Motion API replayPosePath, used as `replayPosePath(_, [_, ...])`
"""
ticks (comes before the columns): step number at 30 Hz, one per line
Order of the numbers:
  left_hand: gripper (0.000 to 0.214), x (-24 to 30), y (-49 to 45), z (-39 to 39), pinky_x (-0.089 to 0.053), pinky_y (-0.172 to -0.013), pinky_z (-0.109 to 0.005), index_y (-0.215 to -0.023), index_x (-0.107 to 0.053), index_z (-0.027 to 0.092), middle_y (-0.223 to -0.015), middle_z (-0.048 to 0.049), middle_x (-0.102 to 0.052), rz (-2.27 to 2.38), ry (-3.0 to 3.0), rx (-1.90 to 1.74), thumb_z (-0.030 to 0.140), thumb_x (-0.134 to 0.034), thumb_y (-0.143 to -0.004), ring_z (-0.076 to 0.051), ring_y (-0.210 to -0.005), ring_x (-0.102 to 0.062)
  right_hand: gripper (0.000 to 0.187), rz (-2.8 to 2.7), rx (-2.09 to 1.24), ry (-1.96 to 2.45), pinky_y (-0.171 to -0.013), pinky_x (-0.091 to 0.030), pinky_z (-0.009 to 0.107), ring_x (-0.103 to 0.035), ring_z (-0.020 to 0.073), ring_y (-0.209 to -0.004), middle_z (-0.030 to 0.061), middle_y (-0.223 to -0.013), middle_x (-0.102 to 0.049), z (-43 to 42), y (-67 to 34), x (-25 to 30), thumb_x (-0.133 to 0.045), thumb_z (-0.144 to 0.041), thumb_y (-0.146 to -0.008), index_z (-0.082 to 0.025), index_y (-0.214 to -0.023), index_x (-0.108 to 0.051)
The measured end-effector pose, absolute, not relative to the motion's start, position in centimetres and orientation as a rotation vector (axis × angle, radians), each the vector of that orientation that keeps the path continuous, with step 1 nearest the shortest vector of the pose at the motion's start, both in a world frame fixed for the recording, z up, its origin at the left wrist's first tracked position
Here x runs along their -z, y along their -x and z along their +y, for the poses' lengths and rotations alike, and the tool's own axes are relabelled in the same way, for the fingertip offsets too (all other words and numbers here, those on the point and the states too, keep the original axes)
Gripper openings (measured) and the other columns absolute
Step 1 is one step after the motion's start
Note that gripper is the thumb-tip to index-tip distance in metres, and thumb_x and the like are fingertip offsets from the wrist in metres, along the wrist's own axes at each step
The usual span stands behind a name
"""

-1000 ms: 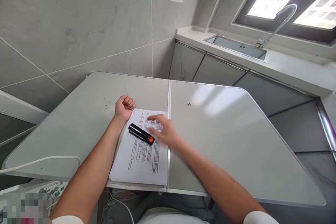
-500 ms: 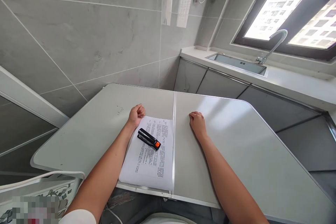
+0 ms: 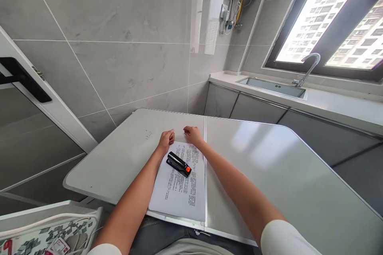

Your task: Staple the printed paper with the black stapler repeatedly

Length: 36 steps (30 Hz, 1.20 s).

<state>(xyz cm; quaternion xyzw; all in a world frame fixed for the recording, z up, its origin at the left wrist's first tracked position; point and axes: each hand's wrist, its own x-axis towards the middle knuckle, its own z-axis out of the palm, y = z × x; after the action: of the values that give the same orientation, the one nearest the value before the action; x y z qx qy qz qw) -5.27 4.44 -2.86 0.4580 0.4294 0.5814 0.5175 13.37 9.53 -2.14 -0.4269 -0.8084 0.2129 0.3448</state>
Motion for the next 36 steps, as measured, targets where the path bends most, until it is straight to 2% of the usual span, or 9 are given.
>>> replayPosePath(5, [0.056, 3.1, 5.0, 4.3, -0.018, -0.044, -0.026, -0.056, -0.037, 0.022, -0.050, 0.0064, -0.028, 1.157, -1.258, -1.350, 0.064, -0.060, -0.086, -0.008, -0.042, -0.025, 0.012, -2.146, -0.564, 1.121, -0.090, -0.045, 0.032, -0.059, 0.0179, -0.091, 0.0027, -0.090, -0.070, 10.1, -12.6, 2.4, -0.067, -0.013, -0.087, -0.020, -0.097, -0.068])
replayPosePath(8, [0.054, 3.2, 5.0, 4.4, -0.024, -0.048, -0.027, -0.058, -0.045, 0.021, -0.051, 0.0044, -0.032, 1.240, -1.419, -1.331, 0.063, -0.052, -0.091, -0.011, -0.046, -0.029, 0.010, -2.080, -0.501, 1.207, -0.091, -0.043, 0.033, -0.058, 0.0190, -0.094, 0.0056, -0.098, -0.070, 9.5, -15.8, 2.2, -0.059, -0.019, -0.092, -0.020, -0.095, -0.068])
replayPosePath(14, [0.033, 3.2, 5.5, 4.7, -0.044, -0.077, -0.034, -0.064, -0.062, 0.021, -0.073, -0.0042, -0.059, 1.334, -1.805, -1.214, 0.040, -0.061, -0.091, -0.021, -0.077, -0.052, 0.017, -2.025, -0.423, 1.433, -0.069, -0.038, 0.032, -0.052, 0.0195, -0.070, 0.0039, -0.073, -0.061, 5.3, -28.3, 3.1, -0.048, -0.022, -0.089, -0.021, -0.074, -0.056])
replayPosePath(19, [0.011, 3.2, 5.2, 4.6, -0.041, -0.096, -0.041, -0.079, -0.072, 0.021, -0.092, -0.0068, -0.067, 1.389, -2.041, -1.007, 0.028, -0.069, -0.086, -0.025, -0.097, -0.057, 0.017, -2.037, -0.312, 1.532, -0.067, -0.038, 0.033, -0.054, 0.0213, -0.071, 0.0041, -0.076, -0.062, 1.8, -34.5, 4.6, -0.046, -0.029, -0.092, -0.024, -0.078, -0.055])
replayPosePath(23, [0.009, 3.2, 4.8, 4.3, -0.041, -0.094, -0.042, -0.094, -0.070, 0.021, -0.100, -0.0061, -0.069, 1.472, -2.295, -0.706, 0.028, -0.071, -0.088, -0.026, -0.100, -0.059, 0.019, -2.060, -0.320, 1.547, -0.069, -0.040, 0.032, -0.058, 0.0215, -0.076, 0.0051, -0.082, -0.064, 1.2, -33.9, 4.4, -0.047, -0.032, -0.094, -0.023, -0.083, -0.059])
replayPosePath(27, [0.008, 3.5, 4.8, 4.3, -0.041, -0.093, -0.041, -0.094, -0.065, 0.021, -0.100, -0.0052, -0.067, 1.530, -2.413, -0.532, 0.028, -0.062, -0.096, -0.025, -0.101, -0.059, 0.024, -2.078, -0.390, 1.473, -0.077, -0.043, 0.031, -0.061, 0.0204, -0.087, 0.0059, -0.093, -0.065, -0.4, -30.1, 3.9, -0.046, -0.035, -0.099, -0.022, -0.091, -0.064])
replayPosePath(31, [0.011, 3.9, 4.6, 4.2, -0.040, -0.095, -0.042, -0.106, -0.063, 0.021, -0.110, -0.0067, -0.066, 1.556, -2.456, -0.471, 0.028, -0.057, -0.099, -0.026, -0.107, -0.059, 0.024, -2.083, -0.502, 1.458, -0.092, -0.041, 0.035, -0.063, 0.0207, -0.103, 0.0043, -0.105, -0.065, -2.7, -24.9, 4.4, -0.050, -0.041, -0.100, -0.024, -0.107, -0.065])
replayPosePath(34, [0.020, 3.8, 4.6, 3.9, -0.040, -0.097, -0.044, -0.117, -0.060, 0.022, -0.118, -0.0074, -0.064, 1.510, -2.475, -0.474, 0.032, -0.056, -0.100, -0.026, -0.108, -0.059, 0.027, -1.998, -0.502, 1.542, -0.094, -0.040, 0.038, -0.062, 0.0228, -0.106, 0.0049, -0.107, -0.065, -3.4, -22.6, 4.7, -0.051, -0.044, -0.099, -0.023, -0.113, -0.062])
replayPosePath(36, [0.018, 3.7, 4.7, 3.8, -0.041, -0.096, -0.044, -0.113, -0.061, 0.021, -0.117, -0.0077, -0.063, 1.494, -2.493, -0.463, 0.032, -0.056, -0.099, -0.026, -0.107, -0.059, 0.027, -1.945, -0.534, 1.557, -0.093, -0.040, 0.038, -0.062, 0.0223, -0.104, 0.0046, -0.106, -0.065, -3.4, -22.4, 4.7, -0.051, -0.042, -0.099, -0.023, -0.114, -0.061])
